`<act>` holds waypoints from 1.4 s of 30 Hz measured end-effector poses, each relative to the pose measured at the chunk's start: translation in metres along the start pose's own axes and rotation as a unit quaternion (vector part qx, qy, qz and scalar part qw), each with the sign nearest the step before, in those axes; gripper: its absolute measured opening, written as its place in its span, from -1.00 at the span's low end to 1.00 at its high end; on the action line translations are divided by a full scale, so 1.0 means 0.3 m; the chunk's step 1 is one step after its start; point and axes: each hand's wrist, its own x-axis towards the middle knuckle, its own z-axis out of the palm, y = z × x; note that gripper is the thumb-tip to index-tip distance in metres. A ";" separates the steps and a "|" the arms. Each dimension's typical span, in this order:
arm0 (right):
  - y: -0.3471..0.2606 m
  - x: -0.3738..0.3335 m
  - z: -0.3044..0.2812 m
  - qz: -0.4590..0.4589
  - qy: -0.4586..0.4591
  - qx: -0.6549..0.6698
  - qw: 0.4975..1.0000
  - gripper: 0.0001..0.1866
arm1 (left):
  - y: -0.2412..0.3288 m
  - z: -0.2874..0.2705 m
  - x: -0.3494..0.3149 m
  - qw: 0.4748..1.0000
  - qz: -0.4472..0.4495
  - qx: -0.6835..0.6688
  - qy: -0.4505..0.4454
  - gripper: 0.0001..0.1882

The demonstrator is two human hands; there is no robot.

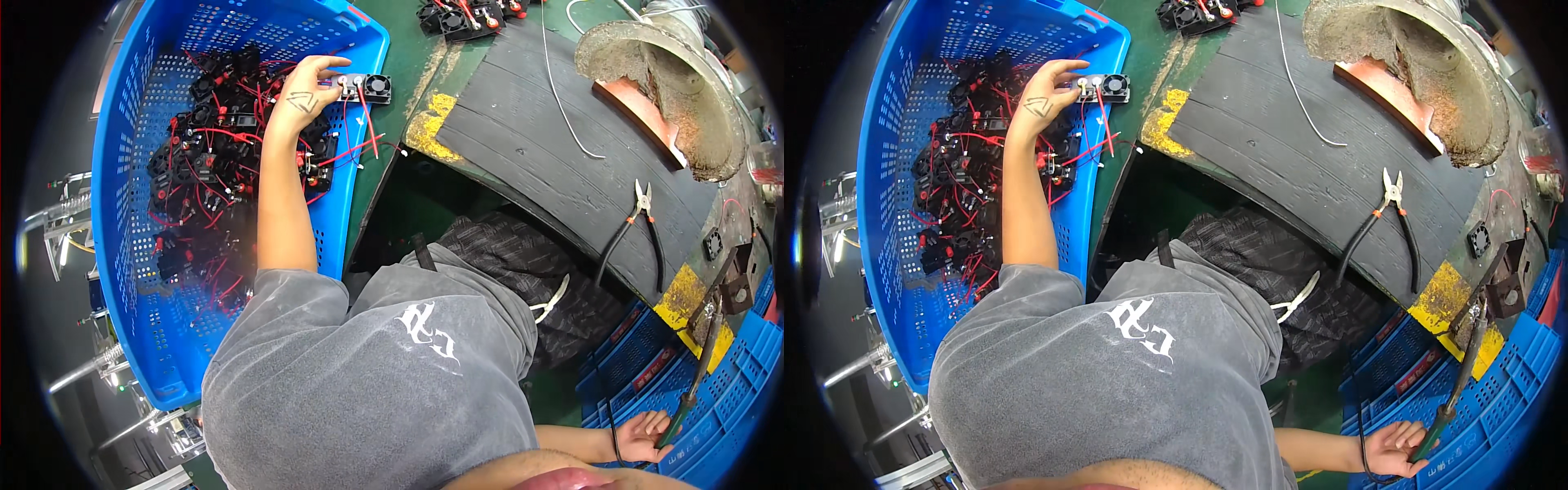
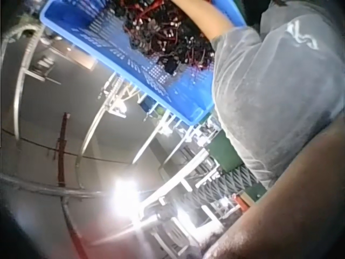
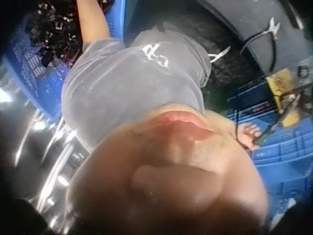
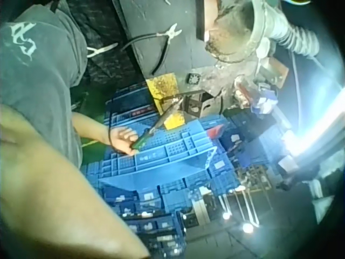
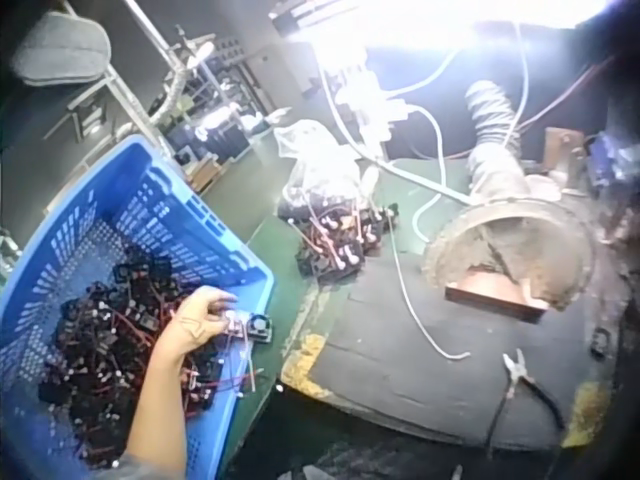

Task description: Soldering wires onto small electronic cooling fans and trimming them with wire cutters on an assembly line.

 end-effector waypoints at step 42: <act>0.016 -0.063 -0.009 -0.017 -0.027 0.061 0.998 -0.52 | 0.190 -0.059 0.123 0.940 -0.070 -0.044 -0.332 -0.84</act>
